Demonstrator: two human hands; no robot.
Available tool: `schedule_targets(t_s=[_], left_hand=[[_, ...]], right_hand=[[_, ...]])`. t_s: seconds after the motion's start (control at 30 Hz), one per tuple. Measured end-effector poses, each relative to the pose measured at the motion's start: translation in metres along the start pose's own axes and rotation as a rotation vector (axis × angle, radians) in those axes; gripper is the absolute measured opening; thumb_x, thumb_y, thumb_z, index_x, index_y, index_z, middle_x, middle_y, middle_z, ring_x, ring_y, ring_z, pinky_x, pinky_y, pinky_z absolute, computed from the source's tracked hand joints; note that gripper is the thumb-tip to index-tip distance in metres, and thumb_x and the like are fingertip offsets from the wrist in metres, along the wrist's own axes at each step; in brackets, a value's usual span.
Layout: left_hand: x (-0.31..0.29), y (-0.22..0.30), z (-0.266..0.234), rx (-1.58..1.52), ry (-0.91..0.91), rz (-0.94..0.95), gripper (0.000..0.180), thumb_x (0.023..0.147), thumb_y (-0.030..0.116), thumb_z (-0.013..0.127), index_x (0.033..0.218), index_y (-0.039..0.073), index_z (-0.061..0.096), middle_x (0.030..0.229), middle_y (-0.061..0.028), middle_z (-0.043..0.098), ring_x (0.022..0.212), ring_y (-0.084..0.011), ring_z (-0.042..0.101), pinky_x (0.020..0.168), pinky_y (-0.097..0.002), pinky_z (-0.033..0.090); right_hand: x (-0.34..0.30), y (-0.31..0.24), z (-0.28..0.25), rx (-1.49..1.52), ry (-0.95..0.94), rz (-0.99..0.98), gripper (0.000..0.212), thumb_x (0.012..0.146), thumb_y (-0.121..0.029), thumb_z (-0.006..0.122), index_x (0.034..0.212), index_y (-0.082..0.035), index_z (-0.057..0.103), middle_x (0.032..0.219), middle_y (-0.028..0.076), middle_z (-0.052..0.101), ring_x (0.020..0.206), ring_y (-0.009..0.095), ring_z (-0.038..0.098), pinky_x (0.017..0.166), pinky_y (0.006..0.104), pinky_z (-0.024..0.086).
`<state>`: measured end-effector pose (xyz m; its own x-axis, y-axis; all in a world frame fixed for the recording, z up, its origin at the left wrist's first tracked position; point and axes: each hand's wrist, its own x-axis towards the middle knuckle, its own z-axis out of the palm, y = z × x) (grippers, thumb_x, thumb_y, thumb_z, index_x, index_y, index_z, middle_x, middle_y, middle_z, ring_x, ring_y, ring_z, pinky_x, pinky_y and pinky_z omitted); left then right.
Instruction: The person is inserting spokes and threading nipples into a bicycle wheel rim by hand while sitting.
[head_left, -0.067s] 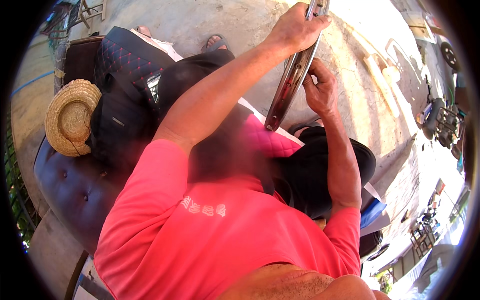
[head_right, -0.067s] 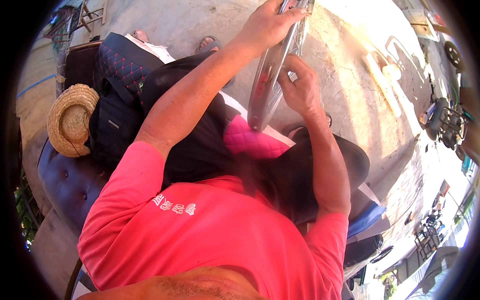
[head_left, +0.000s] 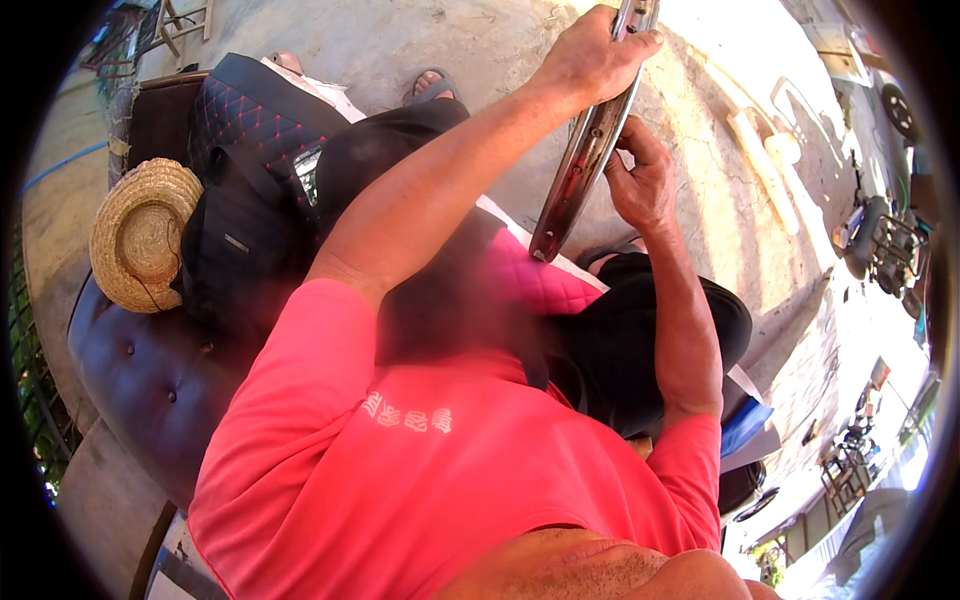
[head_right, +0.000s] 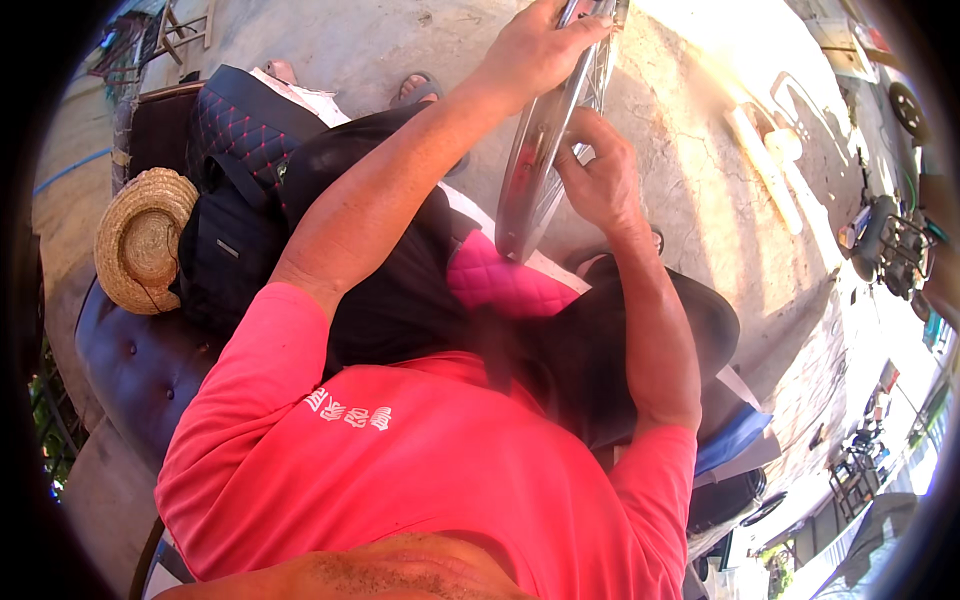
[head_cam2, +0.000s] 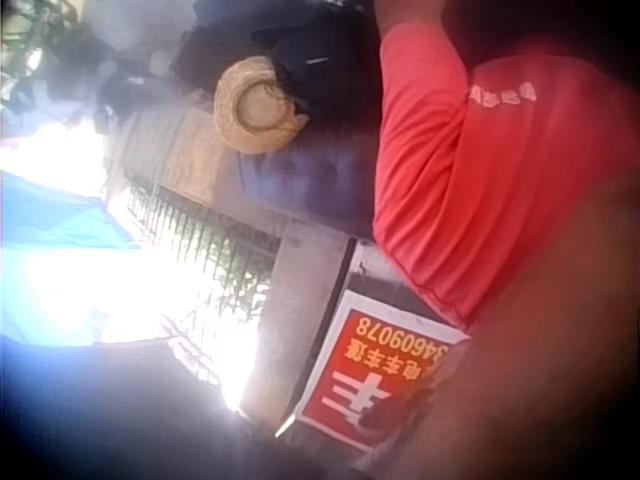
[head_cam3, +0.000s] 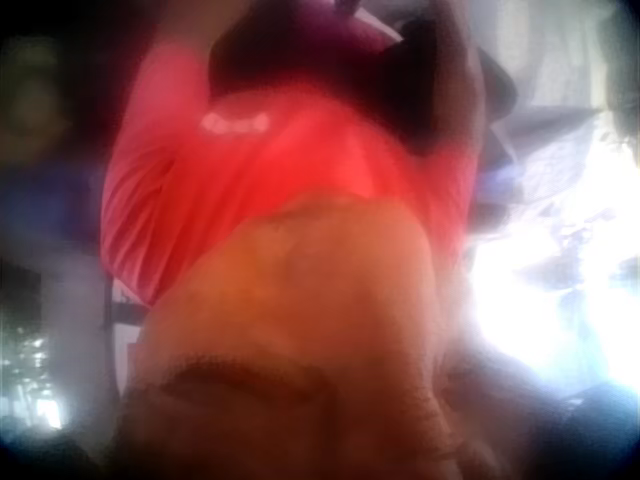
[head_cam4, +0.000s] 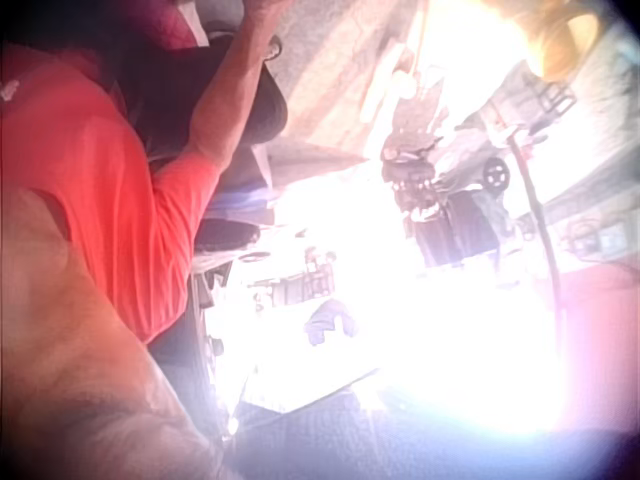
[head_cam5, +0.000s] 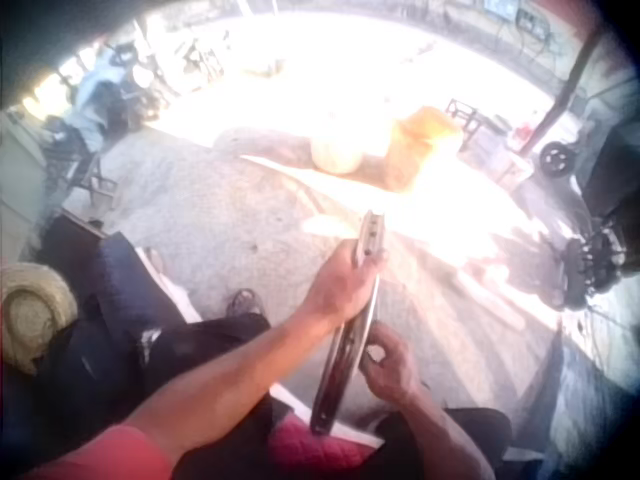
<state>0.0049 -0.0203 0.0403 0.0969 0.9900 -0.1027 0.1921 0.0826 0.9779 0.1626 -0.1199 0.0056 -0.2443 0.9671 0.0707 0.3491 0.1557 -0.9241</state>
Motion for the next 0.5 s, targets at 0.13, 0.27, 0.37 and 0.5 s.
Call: schedule_targets(t_s=[0.13, 0.27, 0.37, 0.5], left_hand=[[-0.0014, 0.0044, 0.0030, 0.019, 0.007, -0.023, 0.058, 0.102, 0.047, 0.063, 0.121, -0.007, 0.061, 0.103, -0.0247, 0.070, 0.099, -0.0347, 0.069, 0.089, -0.0446, 0.053], [-0.0004, 0.0019, 0.0034, 0.032, 0.015, -0.016, 0.057, 0.102, 0.047, 0.062, 0.122, -0.007, 0.061, 0.104, -0.0251, 0.070, 0.100, -0.0355, 0.070, 0.090, -0.0449, 0.053], [0.0011, -0.0003, 0.0016, 0.046, 0.022, -0.015, 0.058, 0.101, 0.048, 0.063, 0.122, -0.006, 0.061, 0.104, -0.0255, 0.070, 0.100, -0.0360, 0.070, 0.090, -0.0453, 0.053], [-0.0005, 0.0030, 0.0016, 0.031, 0.000, -0.020, 0.056, 0.103, 0.046, 0.062, 0.122, -0.006, 0.061, 0.104, -0.0242, 0.070, 0.100, -0.0328, 0.070, 0.090, -0.0432, 0.053]], right_hand=[[-0.0021, 0.0069, 0.0034, 0.073, 0.031, 0.042, 0.019, 0.089, 0.002, 0.071, 0.107, -0.002, 0.072, 0.100, 0.011, 0.073, 0.090, 0.022, 0.072, 0.084, 0.0344, 0.055], [-0.0011, 0.0058, 0.0018, 0.043, 0.014, -0.007, 0.018, 0.088, 0.003, 0.070, 0.105, -0.002, 0.072, 0.097, 0.011, 0.072, 0.089, 0.024, 0.072, 0.083, 0.0349, 0.055], [0.0009, 0.0007, 0.0003, 0.029, -0.013, -0.014, 0.018, 0.088, 0.003, 0.069, 0.104, -0.003, 0.072, 0.095, 0.012, 0.071, 0.088, 0.025, 0.072, 0.082, 0.0355, 0.055], [0.0001, 0.0024, 0.0013, -0.014, -0.032, -0.040, 0.018, 0.088, 0.004, 0.068, 0.104, -0.003, 0.072, 0.094, 0.012, 0.070, 0.087, 0.027, 0.071, 0.081, 0.0362, 0.055]])
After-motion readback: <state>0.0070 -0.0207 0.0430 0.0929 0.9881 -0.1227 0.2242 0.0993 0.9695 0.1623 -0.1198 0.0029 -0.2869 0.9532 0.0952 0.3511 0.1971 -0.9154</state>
